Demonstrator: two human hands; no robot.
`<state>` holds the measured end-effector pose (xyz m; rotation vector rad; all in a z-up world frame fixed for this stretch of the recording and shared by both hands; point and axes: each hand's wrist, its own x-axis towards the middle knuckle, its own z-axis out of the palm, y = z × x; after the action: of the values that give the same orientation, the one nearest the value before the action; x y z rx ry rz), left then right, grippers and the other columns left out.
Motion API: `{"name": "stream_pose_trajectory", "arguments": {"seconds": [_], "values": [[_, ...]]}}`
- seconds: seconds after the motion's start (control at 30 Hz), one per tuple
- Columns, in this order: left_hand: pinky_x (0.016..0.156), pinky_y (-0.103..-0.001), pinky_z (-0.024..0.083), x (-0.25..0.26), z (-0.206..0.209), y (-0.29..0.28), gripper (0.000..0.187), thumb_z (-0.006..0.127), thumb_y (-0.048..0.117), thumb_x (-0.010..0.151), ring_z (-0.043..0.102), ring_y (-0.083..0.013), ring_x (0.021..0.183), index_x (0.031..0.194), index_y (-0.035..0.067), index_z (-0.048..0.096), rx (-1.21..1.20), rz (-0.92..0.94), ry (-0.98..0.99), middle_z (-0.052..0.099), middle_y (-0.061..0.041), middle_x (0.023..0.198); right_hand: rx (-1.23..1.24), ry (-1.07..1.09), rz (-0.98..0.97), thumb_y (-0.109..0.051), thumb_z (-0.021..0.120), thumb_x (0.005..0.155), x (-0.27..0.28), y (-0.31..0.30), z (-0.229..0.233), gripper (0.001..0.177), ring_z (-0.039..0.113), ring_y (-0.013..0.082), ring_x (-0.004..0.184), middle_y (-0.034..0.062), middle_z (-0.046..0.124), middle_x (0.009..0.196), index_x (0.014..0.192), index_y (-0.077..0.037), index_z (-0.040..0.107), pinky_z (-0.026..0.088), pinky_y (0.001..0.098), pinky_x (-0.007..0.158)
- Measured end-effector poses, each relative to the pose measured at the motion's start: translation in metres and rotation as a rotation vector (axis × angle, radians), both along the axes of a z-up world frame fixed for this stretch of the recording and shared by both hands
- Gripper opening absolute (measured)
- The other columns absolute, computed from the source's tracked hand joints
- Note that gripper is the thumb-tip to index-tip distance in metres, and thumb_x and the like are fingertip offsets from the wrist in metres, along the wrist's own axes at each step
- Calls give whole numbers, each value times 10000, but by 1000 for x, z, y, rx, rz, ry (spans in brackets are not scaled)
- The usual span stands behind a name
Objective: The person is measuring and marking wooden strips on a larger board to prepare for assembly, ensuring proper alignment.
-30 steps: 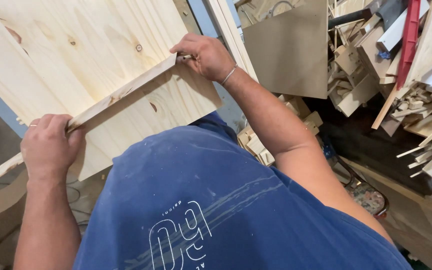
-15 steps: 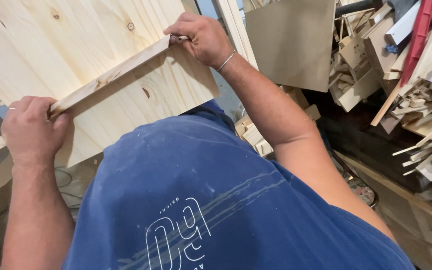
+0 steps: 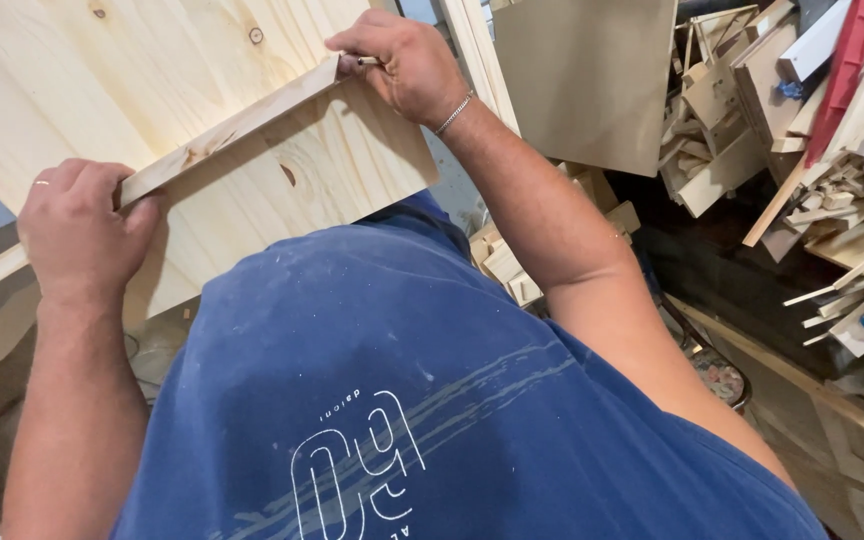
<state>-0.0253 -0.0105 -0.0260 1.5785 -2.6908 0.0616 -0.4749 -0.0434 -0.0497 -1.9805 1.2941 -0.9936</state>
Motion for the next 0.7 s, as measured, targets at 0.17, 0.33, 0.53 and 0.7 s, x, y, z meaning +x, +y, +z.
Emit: {"name": "stream_pose_trajectory", "arguments": {"seconds": [0.17,0.33,0.53,0.7], "values": [[738,-353,536,-61,20,-14,181,803,337,923,669,-236,877,1024,192,766,59,-38,55,719,-1,974,91,35,-74,-155,724,996,0,13,17,194,706,214,922,48,719,1046,1175,-79,723,574,324,815],[695,-372,534,-118,13,-28,271,876,373,891,650,-263,875,1046,179,766,64,-118,129,691,-15,956,97,119,-165,-281,708,1021,12,31,7,298,692,218,1063,42,700,1173,1257,-101,685,591,337,867],[659,-366,529,-163,13,-37,221,832,298,857,618,-267,848,995,169,720,51,-165,213,650,-14,948,-3,129,-282,-438,561,1075,24,39,0,417,695,251,1020,74,693,1156,1280,-89,664,602,361,807],[730,-363,540,-172,19,-40,186,845,271,886,612,-267,871,988,143,758,124,-169,182,667,-39,952,-81,167,-294,-315,617,1077,27,40,-7,331,695,253,1012,79,709,1141,1295,-68,647,606,373,856]]}}
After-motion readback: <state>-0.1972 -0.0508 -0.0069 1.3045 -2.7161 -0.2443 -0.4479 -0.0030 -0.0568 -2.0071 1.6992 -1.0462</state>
